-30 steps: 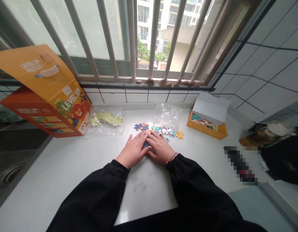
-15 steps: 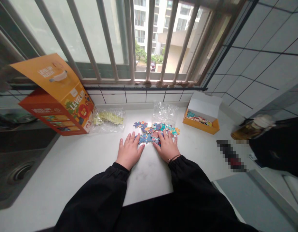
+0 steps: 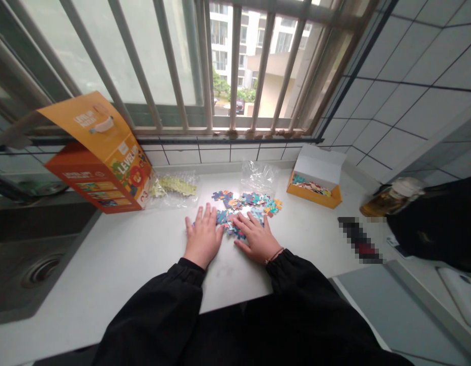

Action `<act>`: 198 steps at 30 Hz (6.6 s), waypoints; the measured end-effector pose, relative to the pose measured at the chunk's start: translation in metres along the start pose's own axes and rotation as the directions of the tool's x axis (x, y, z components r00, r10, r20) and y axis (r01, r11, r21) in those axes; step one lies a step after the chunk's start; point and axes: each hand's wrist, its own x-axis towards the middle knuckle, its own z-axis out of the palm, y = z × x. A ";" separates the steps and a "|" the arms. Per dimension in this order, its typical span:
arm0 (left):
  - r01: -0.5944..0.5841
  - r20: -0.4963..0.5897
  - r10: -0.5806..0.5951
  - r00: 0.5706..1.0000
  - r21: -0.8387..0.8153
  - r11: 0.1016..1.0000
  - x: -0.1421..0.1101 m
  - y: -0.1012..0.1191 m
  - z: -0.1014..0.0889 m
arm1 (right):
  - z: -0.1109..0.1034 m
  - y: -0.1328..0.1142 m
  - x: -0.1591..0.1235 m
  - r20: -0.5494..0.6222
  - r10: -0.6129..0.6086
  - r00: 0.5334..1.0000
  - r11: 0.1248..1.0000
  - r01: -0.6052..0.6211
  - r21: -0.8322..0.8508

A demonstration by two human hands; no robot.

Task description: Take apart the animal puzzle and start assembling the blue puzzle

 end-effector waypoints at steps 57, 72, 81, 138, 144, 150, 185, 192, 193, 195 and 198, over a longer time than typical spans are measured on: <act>-0.294 0.104 0.308 0.946 -0.130 0.947 -0.001 0.004 0.006 | 0.006 -0.008 0.000 -0.026 0.085 0.996 0.996 -0.086 -0.016; -0.184 -0.008 0.187 0.982 -0.226 0.957 0.001 -0.003 0.008 | 0.008 -0.001 0.000 -0.066 -0.066 0.996 0.994 0.071 0.081; -0.324 -0.008 0.345 0.939 -0.366 0.873 0.000 0.002 0.003 | 0.008 0.000 0.001 -0.235 -0.017 0.972 0.993 0.044 0.109; -0.294 -0.008 0.305 0.952 -0.287 0.912 0.062 0.024 -0.001 | -0.014 0.077 0.082 -0.301 0.339 0.891 0.936 -0.353 0.007; -0.337 -0.021 0.350 0.936 -0.336 0.880 0.063 0.023 0.007 | -0.011 0.080 0.081 -0.290 0.254 0.923 0.967 -0.249 0.054; -0.261 0.008 0.275 0.961 -0.290 0.921 0.060 0.019 0.022 | -0.007 0.073 0.081 -0.110 -0.035 0.993 0.992 0.047 0.114; -0.382 0.042 0.416 0.908 -0.321 0.866 0.057 0.039 0.016 | -0.012 0.101 0.088 -0.221 0.059 0.973 0.996 -0.043 0.077; -0.348 0.033 0.370 0.929 -0.274 0.897 0.058 0.037 0.019 | -0.003 0.103 0.083 -0.203 0.300 0.932 0.953 -0.304 0.011; -0.335 0.031 0.355 0.934 -0.262 0.905 0.058 0.037 0.020 | -0.003 0.103 0.083 -0.219 0.281 0.935 0.959 -0.283 0.020; -0.302 0.028 0.318 0.948 -0.238 0.923 0.058 0.037 0.021 | -0.004 0.104 0.083 -0.257 0.241 0.936 0.970 -0.240 0.037; -0.263 0.027 0.276 0.961 -0.216 0.940 0.059 0.037 0.020 | -0.005 0.105 0.083 -0.264 0.193 0.945 0.981 -0.192 0.032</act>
